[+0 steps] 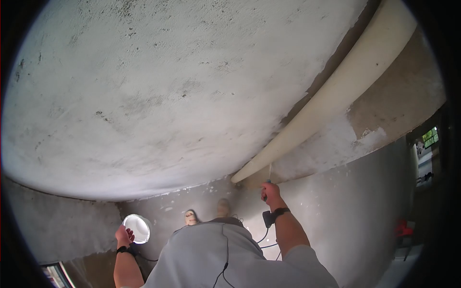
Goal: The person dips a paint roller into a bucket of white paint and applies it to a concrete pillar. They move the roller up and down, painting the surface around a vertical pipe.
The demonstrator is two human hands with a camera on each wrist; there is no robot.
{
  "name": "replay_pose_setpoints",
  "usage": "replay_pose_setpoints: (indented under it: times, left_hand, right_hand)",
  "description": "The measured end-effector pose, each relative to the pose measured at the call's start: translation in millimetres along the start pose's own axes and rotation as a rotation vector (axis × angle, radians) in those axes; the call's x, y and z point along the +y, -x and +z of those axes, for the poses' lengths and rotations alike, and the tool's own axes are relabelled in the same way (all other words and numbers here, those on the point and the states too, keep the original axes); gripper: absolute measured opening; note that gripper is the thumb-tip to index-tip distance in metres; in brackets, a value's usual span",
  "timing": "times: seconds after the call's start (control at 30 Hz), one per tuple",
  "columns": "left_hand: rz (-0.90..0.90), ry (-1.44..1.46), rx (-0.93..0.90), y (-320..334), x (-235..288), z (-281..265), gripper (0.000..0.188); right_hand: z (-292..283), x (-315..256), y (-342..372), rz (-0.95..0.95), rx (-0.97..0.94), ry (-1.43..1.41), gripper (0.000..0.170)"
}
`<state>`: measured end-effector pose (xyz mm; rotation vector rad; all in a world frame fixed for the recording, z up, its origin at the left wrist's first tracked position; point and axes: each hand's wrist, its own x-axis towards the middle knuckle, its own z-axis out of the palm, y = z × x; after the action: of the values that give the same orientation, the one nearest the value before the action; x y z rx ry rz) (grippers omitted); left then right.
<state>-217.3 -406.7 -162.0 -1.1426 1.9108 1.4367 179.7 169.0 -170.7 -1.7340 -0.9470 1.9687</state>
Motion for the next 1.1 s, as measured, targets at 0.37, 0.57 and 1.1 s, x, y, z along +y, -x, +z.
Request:
replay_pose_setpoints:
  times: [0.37, 0.57, 1.1]
  left_hand:
    - [-0.058, -0.059, -0.153, -40.6, -7.2, 24.0, 0.015]
    - [-0.052, -0.034, -0.184, -57.7, -9.8, 44.9, 0.018]
    - [-0.094, -0.167, -0.045, -57.1, -22.5, 34.0, 0.036]
  right_hand:
    - [-51.6, 61.4, 54.7, 0.173, 0.158, -0.11, 0.025]
    - [-73.2, 100.4, 97.7, 0.15, 0.216, -0.166, 0.02]
    - [-68.6, 101.3, 68.9, 0.17, 0.22, -0.207, 0.017]
